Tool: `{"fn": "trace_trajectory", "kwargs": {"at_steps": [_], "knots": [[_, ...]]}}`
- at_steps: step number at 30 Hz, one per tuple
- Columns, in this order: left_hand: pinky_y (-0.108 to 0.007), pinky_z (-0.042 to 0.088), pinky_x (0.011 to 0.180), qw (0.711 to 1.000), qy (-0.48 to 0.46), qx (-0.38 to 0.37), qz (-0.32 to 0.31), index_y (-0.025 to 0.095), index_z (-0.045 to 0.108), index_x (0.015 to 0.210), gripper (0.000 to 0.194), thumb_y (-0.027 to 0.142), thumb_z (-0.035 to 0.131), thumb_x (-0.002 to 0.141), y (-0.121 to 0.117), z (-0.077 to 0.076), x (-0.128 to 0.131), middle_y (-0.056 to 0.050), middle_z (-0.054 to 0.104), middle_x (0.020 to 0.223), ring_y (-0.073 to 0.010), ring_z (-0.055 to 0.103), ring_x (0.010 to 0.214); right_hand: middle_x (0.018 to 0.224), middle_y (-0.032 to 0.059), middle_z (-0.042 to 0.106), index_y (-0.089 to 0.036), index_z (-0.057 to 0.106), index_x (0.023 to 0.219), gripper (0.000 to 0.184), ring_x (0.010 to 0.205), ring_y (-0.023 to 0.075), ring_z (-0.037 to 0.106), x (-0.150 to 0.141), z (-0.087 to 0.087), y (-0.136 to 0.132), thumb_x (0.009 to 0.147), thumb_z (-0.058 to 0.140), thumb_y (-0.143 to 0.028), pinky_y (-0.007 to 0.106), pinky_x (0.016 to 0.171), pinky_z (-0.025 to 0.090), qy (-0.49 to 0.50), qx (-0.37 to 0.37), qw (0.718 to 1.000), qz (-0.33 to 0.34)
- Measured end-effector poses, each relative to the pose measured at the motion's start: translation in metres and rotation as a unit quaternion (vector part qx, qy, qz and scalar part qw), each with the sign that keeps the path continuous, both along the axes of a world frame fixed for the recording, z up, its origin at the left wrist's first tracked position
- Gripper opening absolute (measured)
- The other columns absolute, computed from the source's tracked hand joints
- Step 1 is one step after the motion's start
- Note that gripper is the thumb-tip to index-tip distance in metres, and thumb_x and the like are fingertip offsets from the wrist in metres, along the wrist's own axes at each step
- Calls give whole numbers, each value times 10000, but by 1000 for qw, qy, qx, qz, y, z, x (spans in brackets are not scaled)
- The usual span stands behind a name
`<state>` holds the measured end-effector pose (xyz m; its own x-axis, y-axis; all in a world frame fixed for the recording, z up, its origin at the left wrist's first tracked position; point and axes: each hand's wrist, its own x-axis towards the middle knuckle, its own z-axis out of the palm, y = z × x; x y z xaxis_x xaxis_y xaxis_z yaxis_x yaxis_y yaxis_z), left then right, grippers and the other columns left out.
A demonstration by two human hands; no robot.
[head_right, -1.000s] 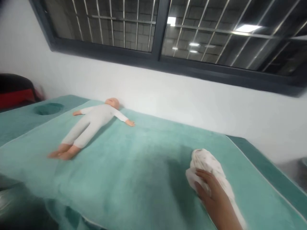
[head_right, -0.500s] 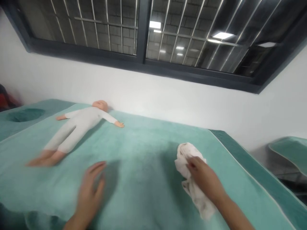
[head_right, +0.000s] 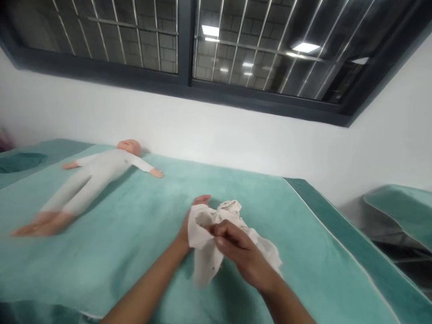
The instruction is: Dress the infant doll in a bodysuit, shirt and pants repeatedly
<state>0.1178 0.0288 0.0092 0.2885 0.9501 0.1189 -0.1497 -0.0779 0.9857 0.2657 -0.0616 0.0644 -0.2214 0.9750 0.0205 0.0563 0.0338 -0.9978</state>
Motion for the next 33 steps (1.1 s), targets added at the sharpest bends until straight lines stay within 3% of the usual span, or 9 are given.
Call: {"fn": "trace_trajectory", "kwargs": {"at_steps": [4,8,13,18,20,22,24,26,33], "knots": [[-244,431,684,995,73,62,23,191,589,819,161,265,662,697,-1,29,-59,25,578,758,-151,561,773,783,6,539,-245,508,900,321,668,152,510,7,-15,4,909,471,-564,269,611,446,104,-11,985,-141],[-212,365,580,980,108,82,146,202,445,713,118,207,562,723,-2,56,-96,63,467,662,-115,468,646,1269,72,580,-287,487,1271,456,1143,252,557,-9,-59,20,883,526,-524,408,960,465,-125,70,984,-110],[-262,440,706,960,178,90,195,204,573,961,228,220,563,733,2,64,-114,25,629,867,-178,582,807,1492,101,438,-235,463,1386,464,1423,288,316,0,-114,42,924,424,-245,586,1173,121,-530,201,820,-86],[-280,471,760,967,176,72,172,191,637,1078,375,186,541,716,-3,69,-132,-18,687,1004,-216,611,918,1500,96,431,-230,572,1288,593,1417,303,331,52,-105,69,804,326,9,649,1137,112,-647,239,701,-180],[-265,472,709,971,169,63,155,182,647,1006,313,180,538,712,-7,74,-136,-7,679,910,-203,604,853,1455,124,481,-219,592,1256,511,1401,337,344,49,-83,73,833,364,-48,678,1119,121,-611,223,720,-243],[-238,456,647,973,166,70,147,190,610,902,220,165,559,689,-11,77,-138,25,634,800,-172,577,767,1396,133,532,-220,604,1221,364,1366,348,384,25,-55,71,897,439,-212,646,1115,202,-507,203,802,-244],[-214,426,589,972,168,85,145,203,537,822,156,159,575,678,-16,78,-137,51,574,732,-142,534,696,1335,101,574,-253,589,1219,333,1273,287,493,-12,-27,64,918,506,-370,502,1077,369,-321,144,927,-131],[-206,398,559,967,181,102,145,213,480,782,142,162,572,687,-20,78,-135,60,533,703,-126,496,657,1249,81,610,-265,549,1244,357,1164,240,566,-50,-4,57,934,500,-437,403,966,468,-129,74,988,37],[-237,382,568,938,295,156,97,229,496,804,60,205,520,754,-35,107,-161,47,552,697,-147,498,639,756,-18,536,-166,554,777,302,695,107,489,-97,24,59,785,728,-413,230,624,393,-3,6,983,181]]}}
